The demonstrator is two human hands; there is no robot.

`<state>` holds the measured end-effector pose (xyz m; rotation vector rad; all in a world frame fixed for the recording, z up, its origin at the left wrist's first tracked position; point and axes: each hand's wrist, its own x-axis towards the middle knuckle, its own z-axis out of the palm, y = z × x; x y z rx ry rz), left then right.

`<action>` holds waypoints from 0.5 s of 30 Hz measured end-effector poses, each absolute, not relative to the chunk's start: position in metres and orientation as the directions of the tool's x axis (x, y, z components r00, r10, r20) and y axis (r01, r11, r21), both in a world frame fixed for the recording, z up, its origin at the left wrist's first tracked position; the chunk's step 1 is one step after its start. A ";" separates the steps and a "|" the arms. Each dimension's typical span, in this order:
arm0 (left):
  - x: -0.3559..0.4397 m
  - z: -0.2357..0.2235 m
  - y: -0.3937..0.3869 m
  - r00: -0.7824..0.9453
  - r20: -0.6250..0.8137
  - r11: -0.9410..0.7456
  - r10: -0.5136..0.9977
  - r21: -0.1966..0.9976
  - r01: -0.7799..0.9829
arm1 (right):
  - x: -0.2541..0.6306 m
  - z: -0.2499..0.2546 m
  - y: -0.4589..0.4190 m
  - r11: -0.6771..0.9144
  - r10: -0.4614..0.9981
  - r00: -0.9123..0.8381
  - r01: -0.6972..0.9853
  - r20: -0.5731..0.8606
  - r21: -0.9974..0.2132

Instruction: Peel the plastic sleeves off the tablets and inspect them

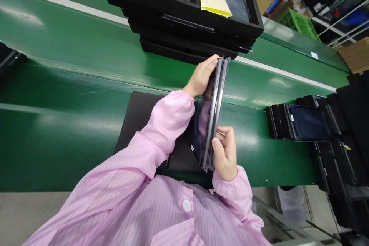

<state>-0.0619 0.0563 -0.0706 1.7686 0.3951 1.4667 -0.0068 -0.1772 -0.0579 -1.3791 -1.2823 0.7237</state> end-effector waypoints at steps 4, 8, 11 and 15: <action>-0.062 -0.070 0.056 0.287 0.678 -0.630 0.677 0.735 -0.249 | -0.001 -0.046 -0.158 0.114 0.965 0.208 0.209 0.158 -0.971; -0.062 -0.067 0.052 0.307 0.679 -0.622 0.667 0.734 -0.271 | 0.008 -0.037 -0.136 0.125 0.979 0.135 0.178 0.150 -0.976; -0.063 -0.064 0.049 0.314 0.677 -0.620 0.666 0.736 -0.272 | 0.014 -0.029 -0.122 0.129 0.979 0.132 0.197 0.157 -0.972; -0.065 -0.058 0.043 0.332 0.661 -0.611 0.673 0.749 -0.254 | 0.021 -0.014 -0.112 0.123 0.982 0.105 0.263 0.155 -0.957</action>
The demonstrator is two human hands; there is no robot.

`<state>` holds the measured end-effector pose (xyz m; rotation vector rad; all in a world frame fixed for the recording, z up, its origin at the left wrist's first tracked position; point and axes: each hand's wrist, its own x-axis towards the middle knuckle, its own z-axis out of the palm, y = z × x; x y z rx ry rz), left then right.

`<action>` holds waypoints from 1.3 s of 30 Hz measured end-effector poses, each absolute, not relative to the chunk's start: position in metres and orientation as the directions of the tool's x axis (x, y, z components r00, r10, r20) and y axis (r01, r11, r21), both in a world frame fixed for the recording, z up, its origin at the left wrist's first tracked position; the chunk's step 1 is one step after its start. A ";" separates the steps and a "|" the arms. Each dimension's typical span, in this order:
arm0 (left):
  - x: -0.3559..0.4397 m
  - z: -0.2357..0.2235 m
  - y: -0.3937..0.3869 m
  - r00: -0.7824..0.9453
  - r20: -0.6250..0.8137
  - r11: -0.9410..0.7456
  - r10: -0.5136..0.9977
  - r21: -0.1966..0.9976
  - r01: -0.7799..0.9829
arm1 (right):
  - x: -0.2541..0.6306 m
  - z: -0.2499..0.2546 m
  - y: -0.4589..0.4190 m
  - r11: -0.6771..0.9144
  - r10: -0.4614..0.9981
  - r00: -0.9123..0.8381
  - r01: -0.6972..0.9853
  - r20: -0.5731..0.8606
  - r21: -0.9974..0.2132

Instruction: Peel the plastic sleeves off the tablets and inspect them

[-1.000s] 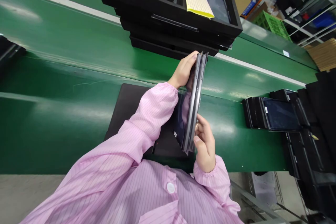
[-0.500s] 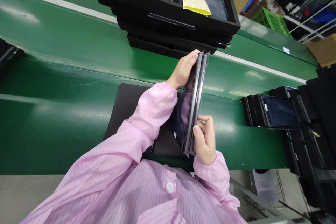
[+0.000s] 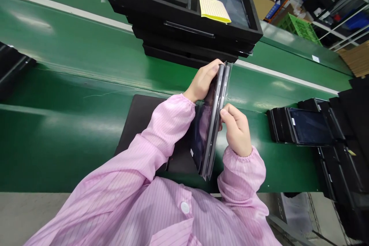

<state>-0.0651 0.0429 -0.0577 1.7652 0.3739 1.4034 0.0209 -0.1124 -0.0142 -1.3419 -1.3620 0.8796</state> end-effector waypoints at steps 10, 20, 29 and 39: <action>-0.066 -0.048 0.033 0.364 0.645 -0.598 0.672 0.762 -0.248 | 0.036 -0.006 -0.115 0.147 0.987 -0.095 0.228 0.128 -0.962; -0.070 -0.033 0.018 0.396 0.689 -0.630 0.607 0.721 -0.288 | 0.045 0.006 -0.124 0.186 0.966 -0.229 0.308 0.118 -0.933; -0.073 -0.025 0.010 0.442 0.717 -0.683 0.539 0.679 -0.269 | 0.045 0.006 -0.126 0.268 0.963 -0.084 0.292 0.255 -0.918; -0.083 -0.001 -0.021 0.597 0.583 -0.581 0.551 0.781 -0.227 | 0.033 -0.004 -0.123 0.347 0.926 0.065 0.237 0.371 -0.907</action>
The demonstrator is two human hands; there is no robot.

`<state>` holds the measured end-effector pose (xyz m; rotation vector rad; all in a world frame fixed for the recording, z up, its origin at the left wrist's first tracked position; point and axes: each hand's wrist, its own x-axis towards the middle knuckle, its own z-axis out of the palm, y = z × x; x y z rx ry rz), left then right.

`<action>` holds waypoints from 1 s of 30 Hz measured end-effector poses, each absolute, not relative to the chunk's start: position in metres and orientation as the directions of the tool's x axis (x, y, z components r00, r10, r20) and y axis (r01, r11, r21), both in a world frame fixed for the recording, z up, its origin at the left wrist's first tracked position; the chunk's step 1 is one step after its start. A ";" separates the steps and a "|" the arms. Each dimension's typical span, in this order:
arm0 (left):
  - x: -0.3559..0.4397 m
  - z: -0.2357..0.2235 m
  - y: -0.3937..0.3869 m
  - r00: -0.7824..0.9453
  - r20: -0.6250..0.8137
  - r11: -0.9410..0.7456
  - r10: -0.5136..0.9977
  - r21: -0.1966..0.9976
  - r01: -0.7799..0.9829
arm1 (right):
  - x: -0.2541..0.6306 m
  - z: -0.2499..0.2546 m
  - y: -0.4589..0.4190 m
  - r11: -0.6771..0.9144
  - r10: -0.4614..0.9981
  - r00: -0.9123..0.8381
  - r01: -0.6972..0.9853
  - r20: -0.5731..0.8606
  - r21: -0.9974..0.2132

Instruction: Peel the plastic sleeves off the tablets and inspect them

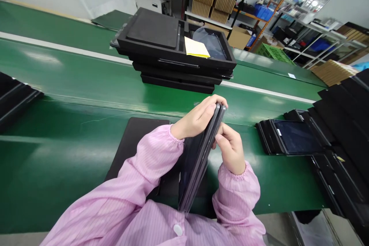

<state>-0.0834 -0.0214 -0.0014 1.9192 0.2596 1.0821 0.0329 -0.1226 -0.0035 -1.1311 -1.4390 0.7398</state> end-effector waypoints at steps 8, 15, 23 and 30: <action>-0.100 0.004 -0.012 0.781 0.475 -0.542 0.405 0.813 -0.213 | 0.031 0.001 -0.128 0.334 0.938 -0.002 0.268 0.347 -0.904; -0.106 0.008 -0.010 0.811 0.495 -0.576 0.313 0.777 -0.252 | 0.028 0.000 -0.125 0.302 0.945 0.050 0.247 0.323 -0.921; -0.112 0.012 -0.014 0.821 0.463 -0.603 0.336 0.775 -0.190 | 0.024 0.000 -0.126 0.318 0.936 0.087 0.202 0.340 -0.926; -0.109 0.016 -0.021 0.835 0.432 -0.612 0.341 0.776 -0.152 | 0.023 0.000 -0.127 0.292 0.940 0.139 0.152 0.313 -0.944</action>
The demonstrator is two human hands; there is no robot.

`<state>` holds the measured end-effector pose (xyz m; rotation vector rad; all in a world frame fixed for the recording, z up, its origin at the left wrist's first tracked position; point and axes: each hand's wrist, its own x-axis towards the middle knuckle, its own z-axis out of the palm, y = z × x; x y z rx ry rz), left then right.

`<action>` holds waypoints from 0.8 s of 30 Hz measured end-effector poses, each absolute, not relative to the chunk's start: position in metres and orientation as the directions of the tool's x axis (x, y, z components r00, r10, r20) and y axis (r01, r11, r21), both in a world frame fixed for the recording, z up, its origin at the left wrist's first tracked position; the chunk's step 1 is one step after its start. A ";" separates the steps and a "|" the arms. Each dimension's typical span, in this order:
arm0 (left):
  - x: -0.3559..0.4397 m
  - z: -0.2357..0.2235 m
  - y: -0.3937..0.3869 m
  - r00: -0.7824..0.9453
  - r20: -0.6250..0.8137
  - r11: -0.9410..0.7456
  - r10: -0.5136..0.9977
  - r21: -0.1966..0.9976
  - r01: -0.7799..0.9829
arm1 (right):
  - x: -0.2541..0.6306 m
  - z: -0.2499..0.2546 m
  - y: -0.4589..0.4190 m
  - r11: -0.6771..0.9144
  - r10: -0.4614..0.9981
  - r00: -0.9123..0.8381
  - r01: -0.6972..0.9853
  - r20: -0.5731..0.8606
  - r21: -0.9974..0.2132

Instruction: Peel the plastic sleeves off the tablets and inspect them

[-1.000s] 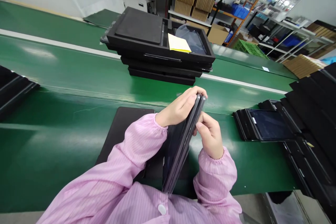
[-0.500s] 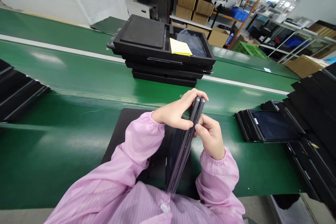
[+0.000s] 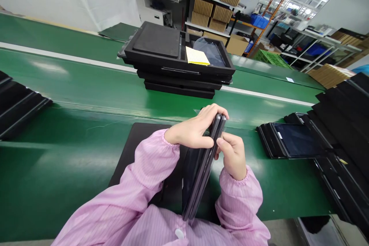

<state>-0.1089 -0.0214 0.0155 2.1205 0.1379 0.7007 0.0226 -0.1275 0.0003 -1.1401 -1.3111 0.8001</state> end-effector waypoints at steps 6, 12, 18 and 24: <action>-0.108 0.021 -0.026 0.850 0.404 -0.612 0.338 0.780 -0.128 | 0.021 0.000 -0.128 0.266 0.940 0.194 0.102 0.281 -0.959; -0.106 0.027 -0.035 0.844 0.338 -0.580 0.418 0.814 -0.039 | 0.022 0.003 -0.129 0.210 0.955 0.204 0.053 0.216 -0.976; -0.107 0.029 -0.039 0.847 0.351 -0.590 0.399 0.806 -0.056 | 0.022 0.000 -0.133 0.226 0.954 0.192 0.039 0.229 -0.973; -0.104 0.028 -0.041 0.836 0.357 -0.603 0.418 0.797 -0.038 | 0.024 -0.002 -0.133 0.236 0.936 0.250 0.082 0.249 -0.968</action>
